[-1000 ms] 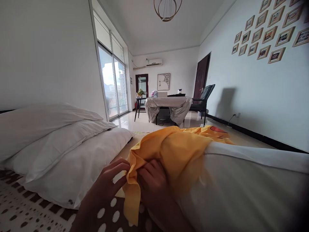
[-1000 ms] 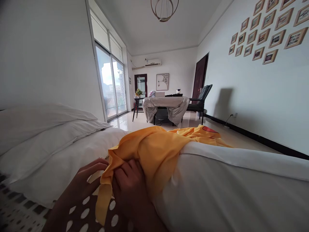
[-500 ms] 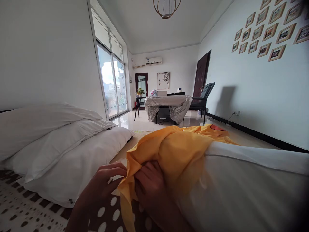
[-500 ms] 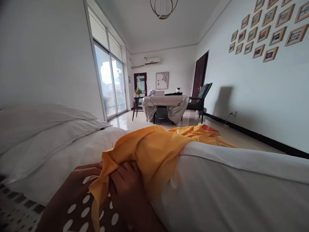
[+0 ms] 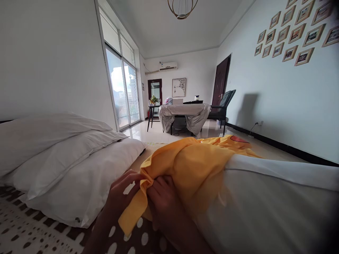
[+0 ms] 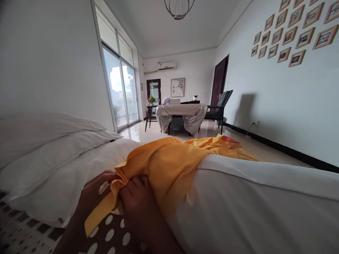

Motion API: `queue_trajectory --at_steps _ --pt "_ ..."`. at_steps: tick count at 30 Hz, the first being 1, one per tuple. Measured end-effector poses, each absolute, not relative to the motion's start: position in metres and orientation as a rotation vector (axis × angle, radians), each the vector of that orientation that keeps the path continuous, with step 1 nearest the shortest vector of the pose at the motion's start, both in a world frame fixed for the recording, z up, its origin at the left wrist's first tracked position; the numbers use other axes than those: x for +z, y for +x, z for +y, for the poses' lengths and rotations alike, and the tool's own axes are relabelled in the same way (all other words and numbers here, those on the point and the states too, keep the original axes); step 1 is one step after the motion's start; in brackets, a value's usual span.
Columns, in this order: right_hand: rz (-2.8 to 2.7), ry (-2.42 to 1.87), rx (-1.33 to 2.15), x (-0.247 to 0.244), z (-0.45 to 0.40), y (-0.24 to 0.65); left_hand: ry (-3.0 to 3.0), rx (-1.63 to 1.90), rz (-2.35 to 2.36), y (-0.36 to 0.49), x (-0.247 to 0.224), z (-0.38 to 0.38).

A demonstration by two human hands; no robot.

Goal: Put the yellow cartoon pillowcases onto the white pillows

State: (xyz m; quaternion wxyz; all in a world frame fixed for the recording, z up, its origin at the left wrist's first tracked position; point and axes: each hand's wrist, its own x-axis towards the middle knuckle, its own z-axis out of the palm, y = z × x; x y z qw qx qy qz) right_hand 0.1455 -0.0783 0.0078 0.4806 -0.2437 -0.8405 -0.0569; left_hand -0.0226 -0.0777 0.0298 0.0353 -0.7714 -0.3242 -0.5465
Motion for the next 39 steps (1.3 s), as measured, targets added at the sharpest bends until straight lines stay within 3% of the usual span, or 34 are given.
queue_trajectory --at_steps 9,15,21,39 --pt "-1.866 -0.628 -0.077 0.007 -0.081 0.145 -2.48 -1.417 -1.086 -0.025 0.036 -0.095" --pt "-1.773 -0.593 -0.088 0.002 -0.076 0.145 -2.281 -1.561 -1.21 -0.015 0.035 -0.1" --pt "-1.701 -0.596 -0.048 0.005 -0.078 0.146 -2.499 -1.24 -1.147 -0.012 0.032 -0.111" --pt "-1.89 -0.568 -0.234 0.006 -0.073 0.145 -2.96 -1.704 -1.359 -0.031 0.035 -0.091"
